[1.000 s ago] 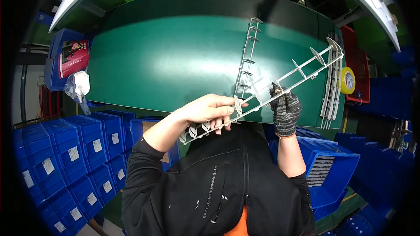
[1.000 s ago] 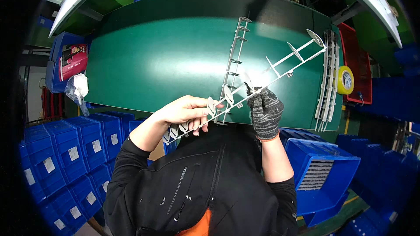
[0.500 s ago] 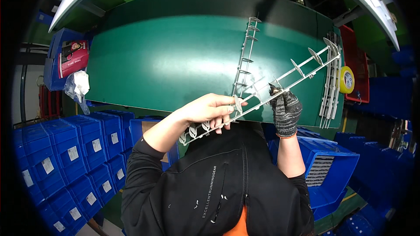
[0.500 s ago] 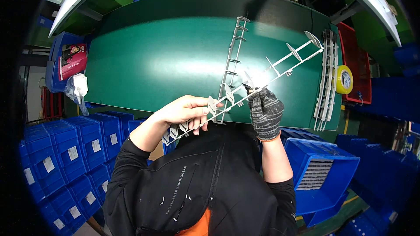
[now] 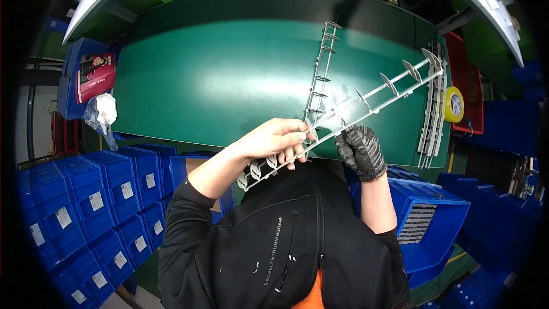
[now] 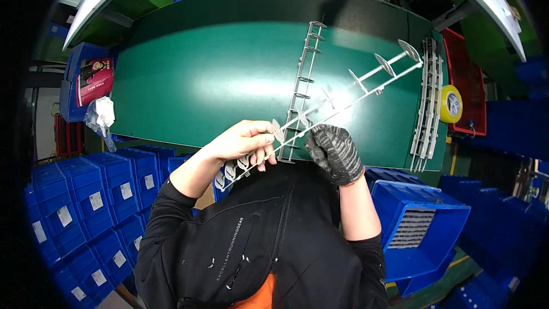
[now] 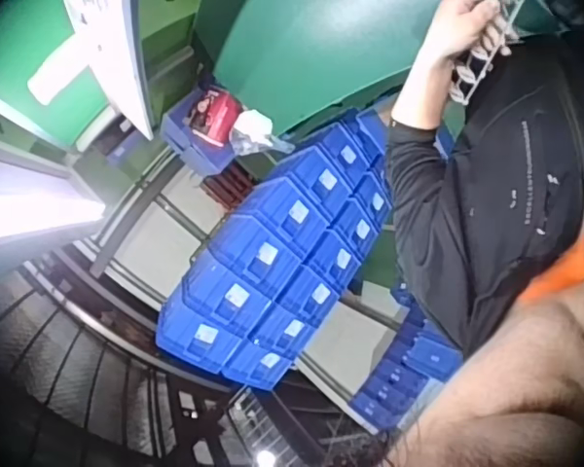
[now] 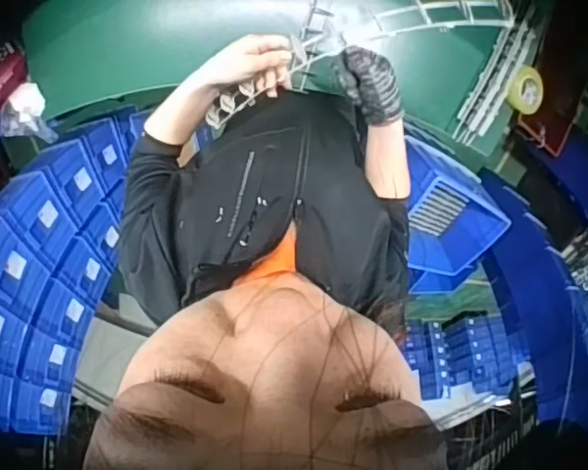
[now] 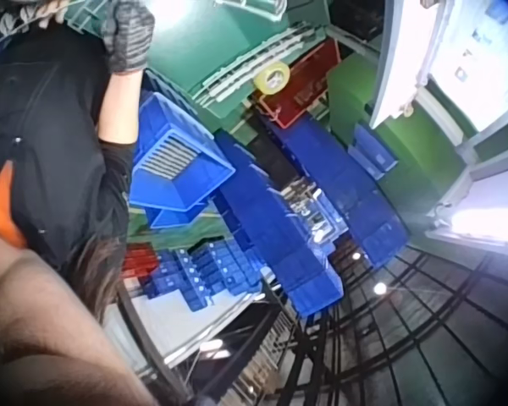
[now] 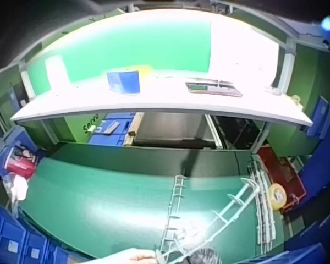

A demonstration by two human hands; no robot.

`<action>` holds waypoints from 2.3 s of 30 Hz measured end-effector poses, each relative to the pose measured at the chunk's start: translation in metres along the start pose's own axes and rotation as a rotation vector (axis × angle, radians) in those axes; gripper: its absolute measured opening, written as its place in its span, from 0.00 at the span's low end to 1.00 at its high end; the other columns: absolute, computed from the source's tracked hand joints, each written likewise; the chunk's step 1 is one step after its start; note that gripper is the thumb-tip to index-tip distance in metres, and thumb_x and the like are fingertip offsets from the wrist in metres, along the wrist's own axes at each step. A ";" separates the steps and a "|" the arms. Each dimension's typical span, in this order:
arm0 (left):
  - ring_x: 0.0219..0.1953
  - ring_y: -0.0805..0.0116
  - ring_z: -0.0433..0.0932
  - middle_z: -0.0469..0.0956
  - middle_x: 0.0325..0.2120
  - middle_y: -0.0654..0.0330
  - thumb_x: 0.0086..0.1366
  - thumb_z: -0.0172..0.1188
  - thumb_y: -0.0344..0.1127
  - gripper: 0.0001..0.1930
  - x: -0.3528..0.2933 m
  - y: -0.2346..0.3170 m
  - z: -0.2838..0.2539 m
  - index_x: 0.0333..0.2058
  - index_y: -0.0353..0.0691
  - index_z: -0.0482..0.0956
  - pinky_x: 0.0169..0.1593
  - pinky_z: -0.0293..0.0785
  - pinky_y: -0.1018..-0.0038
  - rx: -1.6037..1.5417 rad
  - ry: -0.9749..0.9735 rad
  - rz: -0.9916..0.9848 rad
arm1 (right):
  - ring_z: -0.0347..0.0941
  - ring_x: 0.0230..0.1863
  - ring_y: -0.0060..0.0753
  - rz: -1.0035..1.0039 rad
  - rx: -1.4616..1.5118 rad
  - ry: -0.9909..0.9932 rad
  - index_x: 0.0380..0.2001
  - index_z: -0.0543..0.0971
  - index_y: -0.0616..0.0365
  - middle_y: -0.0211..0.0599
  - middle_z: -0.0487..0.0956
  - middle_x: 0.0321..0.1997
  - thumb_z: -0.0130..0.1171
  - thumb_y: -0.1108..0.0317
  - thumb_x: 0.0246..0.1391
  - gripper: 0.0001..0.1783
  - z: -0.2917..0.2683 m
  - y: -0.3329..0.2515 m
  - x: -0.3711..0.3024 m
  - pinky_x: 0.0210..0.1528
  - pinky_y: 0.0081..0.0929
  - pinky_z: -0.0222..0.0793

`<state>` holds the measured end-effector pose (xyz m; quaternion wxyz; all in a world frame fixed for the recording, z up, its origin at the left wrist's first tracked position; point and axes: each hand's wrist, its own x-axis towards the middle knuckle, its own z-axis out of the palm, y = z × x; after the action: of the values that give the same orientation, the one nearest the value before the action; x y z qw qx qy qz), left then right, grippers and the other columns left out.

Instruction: Assembling white plastic clips onto grey plastic frames at an industrial workbench.

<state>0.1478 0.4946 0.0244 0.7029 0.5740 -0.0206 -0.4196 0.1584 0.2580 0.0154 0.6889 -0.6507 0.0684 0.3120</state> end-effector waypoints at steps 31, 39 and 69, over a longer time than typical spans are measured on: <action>0.37 0.72 0.69 0.69 0.37 0.61 0.54 0.57 0.31 0.06 0.008 -0.020 0.015 0.28 0.40 0.70 0.29 0.67 0.80 0.670 0.520 0.450 | 0.65 0.22 0.21 -0.134 -0.082 0.139 0.29 0.76 0.63 0.31 0.72 0.20 0.54 0.68 0.50 0.08 0.020 0.001 -0.008 0.26 0.22 0.63; 0.37 0.60 0.71 0.69 0.37 0.57 0.52 0.59 0.33 0.08 0.017 -0.014 0.030 0.30 0.40 0.71 0.37 0.68 0.72 0.987 0.623 0.542 | 0.62 0.20 0.16 -0.495 -0.238 0.402 0.30 0.77 0.63 0.27 0.72 0.18 0.57 0.67 0.49 0.09 0.047 0.003 0.021 0.23 0.19 0.60; 0.46 0.58 0.68 0.67 0.44 0.54 0.51 0.59 0.31 0.16 0.013 0.003 0.020 0.41 0.40 0.70 0.44 0.67 0.70 0.974 0.706 0.518 | 0.64 0.18 0.17 -0.345 -0.052 0.409 0.29 0.76 0.64 0.28 0.70 0.17 0.54 0.72 0.49 0.06 0.039 -0.015 0.041 0.21 0.19 0.60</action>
<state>0.1471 0.4707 0.0281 0.4052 0.9064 -0.1140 0.0345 0.1861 0.3092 0.0133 0.6867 -0.7198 0.0861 0.0540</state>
